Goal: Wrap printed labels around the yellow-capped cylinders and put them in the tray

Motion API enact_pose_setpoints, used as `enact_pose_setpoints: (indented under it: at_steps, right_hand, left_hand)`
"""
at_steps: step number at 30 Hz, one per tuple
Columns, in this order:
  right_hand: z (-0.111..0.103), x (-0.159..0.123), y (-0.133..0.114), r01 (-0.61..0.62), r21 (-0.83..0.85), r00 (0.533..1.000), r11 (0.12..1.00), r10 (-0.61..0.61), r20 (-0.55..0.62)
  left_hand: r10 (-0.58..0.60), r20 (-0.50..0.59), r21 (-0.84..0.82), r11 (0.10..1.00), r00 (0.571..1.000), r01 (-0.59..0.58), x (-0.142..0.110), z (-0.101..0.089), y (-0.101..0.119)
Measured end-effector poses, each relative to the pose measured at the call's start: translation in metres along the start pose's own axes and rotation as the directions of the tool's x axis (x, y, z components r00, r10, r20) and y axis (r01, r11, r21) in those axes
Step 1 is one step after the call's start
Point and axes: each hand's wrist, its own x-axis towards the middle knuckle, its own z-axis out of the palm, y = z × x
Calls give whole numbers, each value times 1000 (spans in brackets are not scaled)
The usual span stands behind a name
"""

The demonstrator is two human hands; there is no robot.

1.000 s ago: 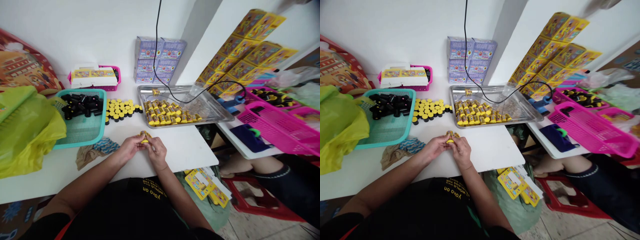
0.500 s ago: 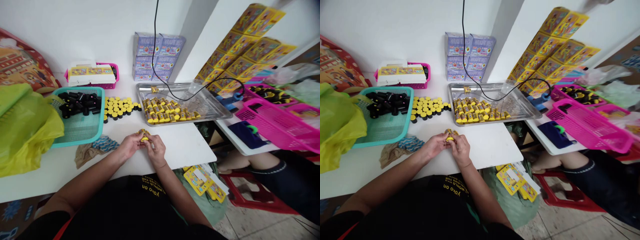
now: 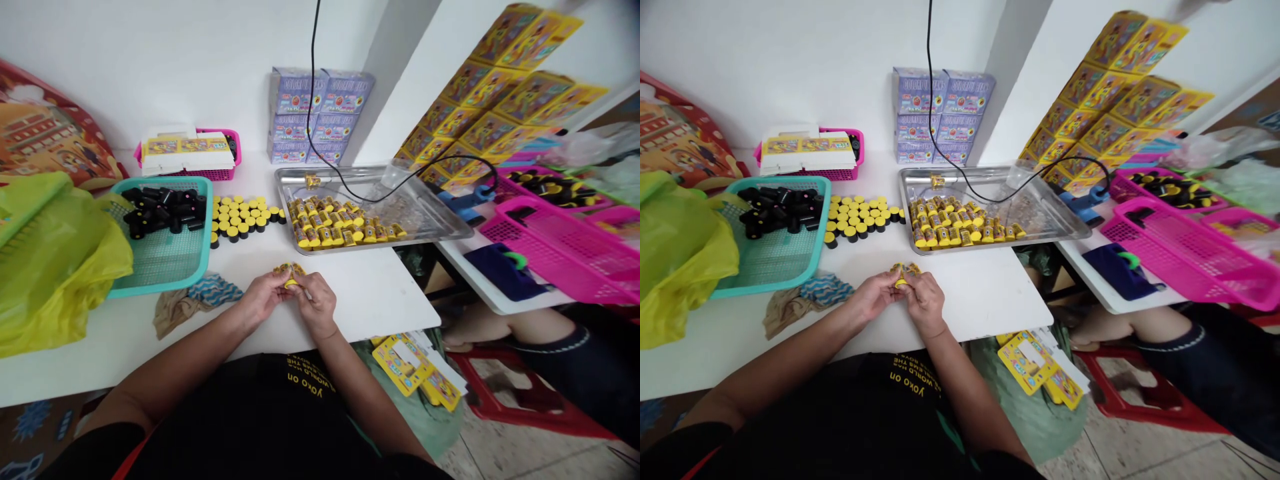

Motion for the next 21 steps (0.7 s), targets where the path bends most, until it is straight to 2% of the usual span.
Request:
enact_pose_setpoints:
  at_steps: [5, 11, 17, 21]
  right_hand:
    - [-1, -4, 4, 131, -107, 991, 986, -134, -22]
    - [-3, -1, -1, 61, -81, 997, 995, -65, -48]
    - [0, 0, 1, 57, -27, 998, 998, -57, -15]
    - [-2, -1, 2, 31, 19, 999, 999, -30, -32]
  left_hand:
    - [-41, 12, 7, 999, 999, 41, -1, 1, 1]
    - [-79, 112, -11, 997, 991, 81, -2, 1, 8]
    - [-21, 73, 2, 1000, 997, 21, -1, 0, 5]
    - [-37, 53, -4, 999, 998, 37, -3, 3, 2]
